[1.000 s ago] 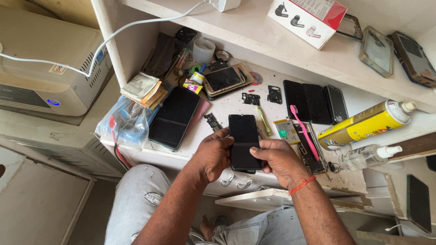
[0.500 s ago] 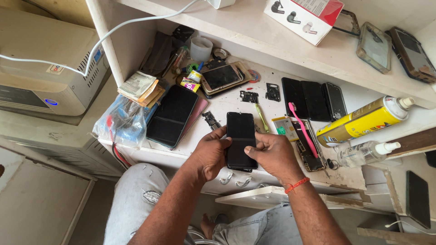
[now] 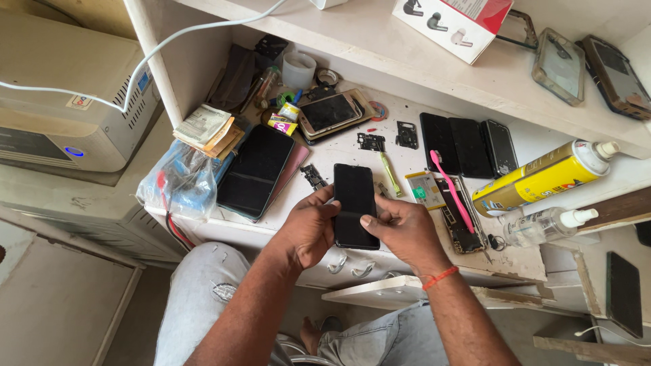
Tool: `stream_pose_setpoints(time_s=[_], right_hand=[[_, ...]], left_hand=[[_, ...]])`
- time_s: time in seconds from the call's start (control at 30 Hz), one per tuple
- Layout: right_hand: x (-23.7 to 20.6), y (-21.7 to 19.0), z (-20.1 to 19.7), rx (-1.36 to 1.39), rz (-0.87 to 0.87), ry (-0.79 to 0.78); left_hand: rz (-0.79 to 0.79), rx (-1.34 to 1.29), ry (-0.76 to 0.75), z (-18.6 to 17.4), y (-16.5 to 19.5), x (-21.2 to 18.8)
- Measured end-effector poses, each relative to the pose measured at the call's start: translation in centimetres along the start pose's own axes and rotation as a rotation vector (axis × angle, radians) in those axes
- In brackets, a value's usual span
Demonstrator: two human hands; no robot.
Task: The person scrapes residue from a smartphone chassis, wipes it with a pink tool, applies adhesive from a tube, and then aligns a screen assembly to the chassis. The person handles the chassis, adhesive tube, and screen assembly throughout the process.
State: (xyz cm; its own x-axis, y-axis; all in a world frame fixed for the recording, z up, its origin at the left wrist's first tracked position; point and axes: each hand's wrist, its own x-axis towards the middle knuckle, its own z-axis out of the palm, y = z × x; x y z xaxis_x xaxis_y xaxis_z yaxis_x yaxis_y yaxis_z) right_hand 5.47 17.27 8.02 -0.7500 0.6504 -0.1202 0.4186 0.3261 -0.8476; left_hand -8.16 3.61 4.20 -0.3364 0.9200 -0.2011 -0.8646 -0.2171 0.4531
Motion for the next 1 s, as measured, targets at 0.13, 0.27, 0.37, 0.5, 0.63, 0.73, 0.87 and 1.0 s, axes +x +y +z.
stream_pose_setpoints(time_s=[0.13, 0.27, 0.37, 0.5, 0.63, 0.73, 0.87, 1.0], right_hand=[[-0.8, 0.2, -1.4, 0.482, 0.231, -0.105], [-1.6, 0.6, -2.5, 0.599, 0.36, -0.183], [-1.7, 0.8, -2.3, 0.555, 0.355, -0.19], [-1.7, 0.9, -1.7, 0.483, 0.335, -0.174], [-1.9, 1.1, -1.5, 0.423, 0.291, -0.173], [-2.2, 1.6, -1.3, 0.395, 0.282, -0.158], [-2.5, 2.0, -1.1, 0.28, 0.096, -0.173], [-1.3, 1.3, -1.4, 0.269, 0.009, -0.092]], left_hand=[[0.033, -0.025, 0.037, 0.0, 0.2, -0.4], [0.078, -0.047, 0.0, 0.1, 0.1, -0.6], [0.078, -0.025, -0.005, 0.1, 0.0, -0.5], [0.057, 0.0, 0.021, -0.1, 0.0, -0.4], [0.039, -0.003, 0.06, -0.3, 0.1, -0.3], [0.036, 0.034, 0.068, -0.3, -0.3, -0.1], [0.079, 0.174, 0.075, -0.2, -1.0, 0.4], [0.111, 0.196, 0.007, -0.5, -1.1, 0.1]])
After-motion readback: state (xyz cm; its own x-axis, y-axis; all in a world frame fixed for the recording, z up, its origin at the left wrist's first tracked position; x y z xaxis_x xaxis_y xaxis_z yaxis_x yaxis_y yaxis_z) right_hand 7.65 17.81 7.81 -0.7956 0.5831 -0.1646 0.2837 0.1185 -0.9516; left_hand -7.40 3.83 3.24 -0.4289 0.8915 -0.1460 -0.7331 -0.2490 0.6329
